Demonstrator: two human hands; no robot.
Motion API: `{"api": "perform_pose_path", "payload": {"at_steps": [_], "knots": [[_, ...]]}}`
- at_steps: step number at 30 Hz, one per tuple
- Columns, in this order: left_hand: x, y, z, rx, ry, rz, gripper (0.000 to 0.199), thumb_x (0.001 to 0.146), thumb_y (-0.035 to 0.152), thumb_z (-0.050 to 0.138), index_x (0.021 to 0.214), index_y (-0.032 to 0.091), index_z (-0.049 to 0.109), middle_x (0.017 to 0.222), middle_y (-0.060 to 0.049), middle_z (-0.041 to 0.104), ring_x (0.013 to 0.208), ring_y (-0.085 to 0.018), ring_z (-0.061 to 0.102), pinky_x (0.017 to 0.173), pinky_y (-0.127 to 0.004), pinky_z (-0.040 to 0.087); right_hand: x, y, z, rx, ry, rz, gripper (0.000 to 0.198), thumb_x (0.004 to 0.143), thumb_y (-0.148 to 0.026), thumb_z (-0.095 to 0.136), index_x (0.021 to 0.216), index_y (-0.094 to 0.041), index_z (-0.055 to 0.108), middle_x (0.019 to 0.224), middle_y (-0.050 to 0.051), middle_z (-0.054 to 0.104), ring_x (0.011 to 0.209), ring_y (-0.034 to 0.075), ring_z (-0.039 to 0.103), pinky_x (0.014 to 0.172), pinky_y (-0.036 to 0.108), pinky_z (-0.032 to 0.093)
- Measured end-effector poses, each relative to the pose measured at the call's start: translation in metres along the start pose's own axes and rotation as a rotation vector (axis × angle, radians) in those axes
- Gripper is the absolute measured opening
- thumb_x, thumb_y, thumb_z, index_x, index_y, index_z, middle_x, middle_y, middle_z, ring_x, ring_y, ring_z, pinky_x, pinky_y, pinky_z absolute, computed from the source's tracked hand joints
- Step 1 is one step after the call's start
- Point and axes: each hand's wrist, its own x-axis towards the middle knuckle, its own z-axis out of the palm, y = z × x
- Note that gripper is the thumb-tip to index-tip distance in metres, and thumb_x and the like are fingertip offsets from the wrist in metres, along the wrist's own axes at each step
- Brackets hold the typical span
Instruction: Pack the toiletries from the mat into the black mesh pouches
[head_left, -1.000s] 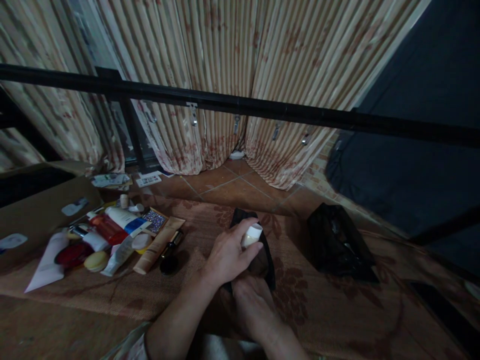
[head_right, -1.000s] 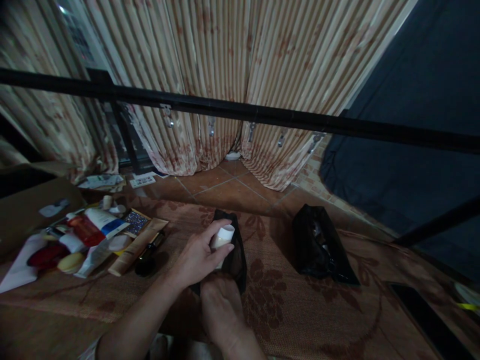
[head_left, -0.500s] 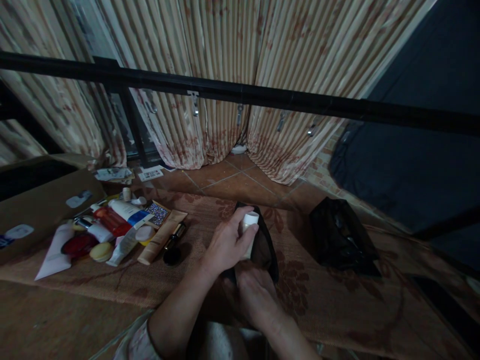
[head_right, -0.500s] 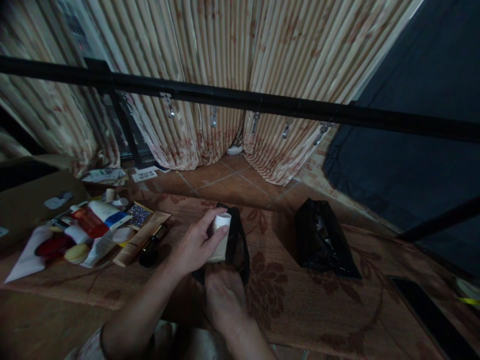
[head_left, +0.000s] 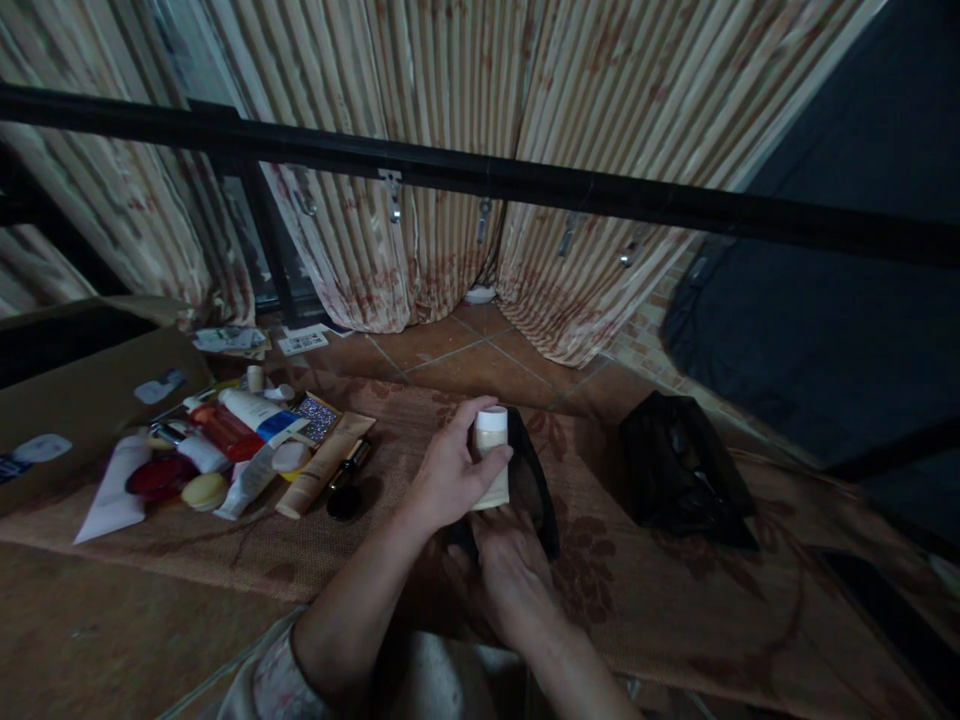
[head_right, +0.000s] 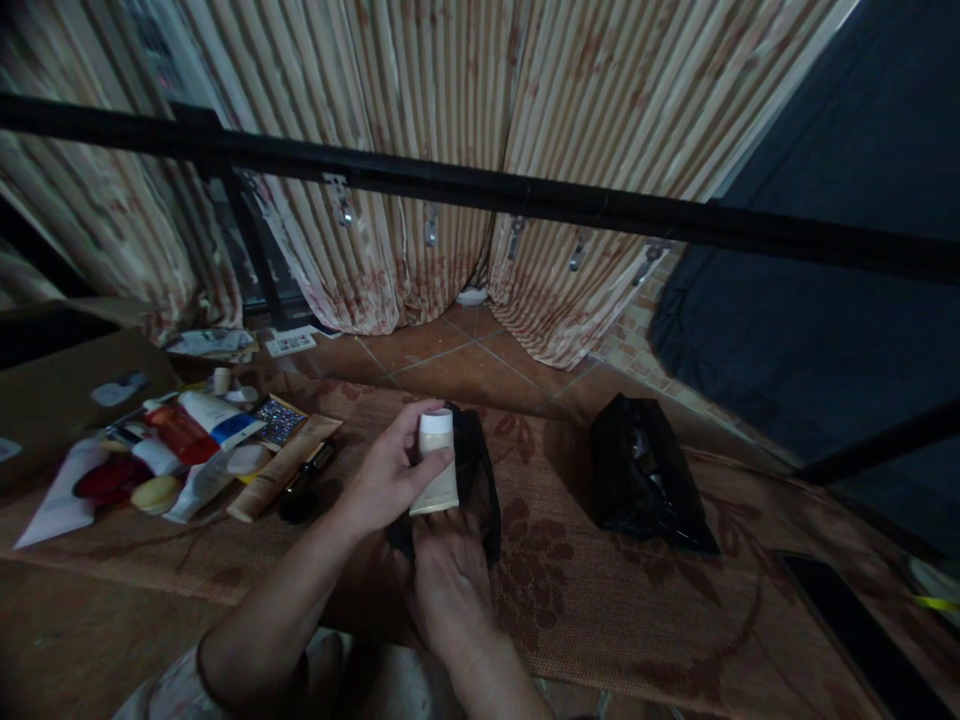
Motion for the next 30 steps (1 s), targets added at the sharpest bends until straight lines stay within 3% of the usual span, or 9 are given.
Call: {"api": "perform_pose_path", "payload": {"at_steps": [10, 30], "knots": [[-0.0001, -0.0015, 0.0035, 0.027, -0.011, -0.010, 0.048, 0.082, 0.024, 0.055, 0.127, 0.022, 0.040, 0.115, -0.004, 0.057, 0.102, -0.016, 0.056, 0.091, -0.028, 0.042, 0.0001, 0.0001, 0.0007, -0.008, -0.004, -0.014, 0.025, 0.079, -0.023, 0.056, 0.103, -0.020, 0.060, 0.106, 0.007, 0.063, 0.109, 0.022, 0.049, 0.100, 0.039, 0.025], [-0.0004, 0.0021, 0.0028, 0.144, -0.021, -0.004, 0.045, 0.082, 0.026, 0.054, 0.125, 0.022, 0.042, 0.110, -0.004, 0.059, 0.095, -0.015, 0.058, 0.086, -0.027, 0.045, -0.0003, -0.0001, 0.0028, -0.003, 0.006, -0.017, 0.019, 0.080, -0.021, 0.055, 0.097, -0.018, 0.062, 0.098, 0.007, 0.065, 0.101, 0.022, 0.053, 0.100, 0.040, 0.024]]}}
